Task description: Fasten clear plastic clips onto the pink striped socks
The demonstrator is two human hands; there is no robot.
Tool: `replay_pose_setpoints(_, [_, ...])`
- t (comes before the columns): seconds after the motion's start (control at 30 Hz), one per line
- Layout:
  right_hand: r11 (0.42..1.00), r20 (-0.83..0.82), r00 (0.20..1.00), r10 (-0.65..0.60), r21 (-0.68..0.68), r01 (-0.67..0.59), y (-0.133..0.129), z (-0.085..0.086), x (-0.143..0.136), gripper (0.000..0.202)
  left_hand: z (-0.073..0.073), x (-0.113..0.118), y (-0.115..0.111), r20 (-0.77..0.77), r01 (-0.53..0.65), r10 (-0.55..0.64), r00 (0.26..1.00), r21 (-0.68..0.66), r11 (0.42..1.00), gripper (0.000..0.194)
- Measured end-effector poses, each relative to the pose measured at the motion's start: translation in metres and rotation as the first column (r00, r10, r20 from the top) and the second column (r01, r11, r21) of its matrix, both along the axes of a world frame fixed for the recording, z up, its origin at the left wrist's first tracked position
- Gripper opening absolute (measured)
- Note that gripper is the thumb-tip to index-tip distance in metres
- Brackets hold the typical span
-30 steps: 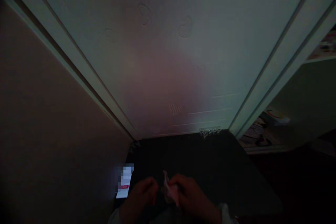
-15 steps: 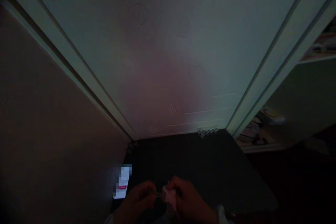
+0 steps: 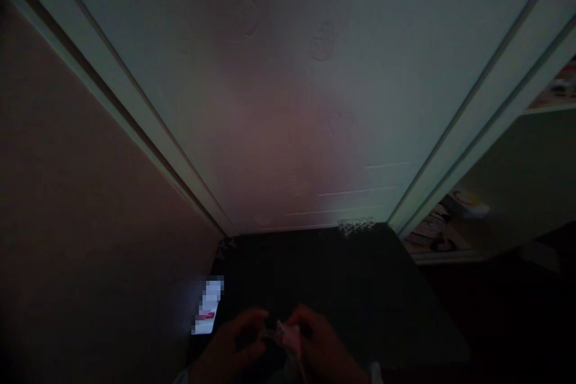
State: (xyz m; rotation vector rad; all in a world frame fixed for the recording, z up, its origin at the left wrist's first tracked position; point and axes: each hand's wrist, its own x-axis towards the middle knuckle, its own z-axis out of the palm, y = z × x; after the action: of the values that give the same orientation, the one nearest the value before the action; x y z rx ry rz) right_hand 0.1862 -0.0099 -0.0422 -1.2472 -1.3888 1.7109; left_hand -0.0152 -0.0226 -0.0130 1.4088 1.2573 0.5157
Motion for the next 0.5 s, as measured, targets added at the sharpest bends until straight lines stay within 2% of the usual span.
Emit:
replay_pose_setpoints(0.1, [0.995,0.073,0.996,0.046,0.083,-0.052,0.001,-0.001,-0.002,0.019,-0.002,-0.001,-0.002,0.023,-0.029,0.030,0.999,-0.042,0.999,0.052])
replay_pose_setpoints(0.27, [0.966,0.167,0.978,0.121,0.208,-0.155,0.004,0.000,-0.001,0.021,0.000,0.006,0.001,0.064,-0.117,0.125,0.990,-0.117,0.986,0.047])
replay_pose_setpoints(0.37, [0.953,0.229,0.964,0.136,0.235,-0.190,0.006,-0.005,0.000,0.023,-0.007,0.008,0.002,0.016,-0.100,0.102,0.995,-0.126,0.987,0.043])
replay_pose_setpoints(0.5, [0.950,0.294,0.941,0.166,0.209,-0.233,0.010,-0.021,0.004,0.024,-0.018,0.007,0.006,0.011,-0.054,0.057,0.998,-0.164,0.985,0.038])
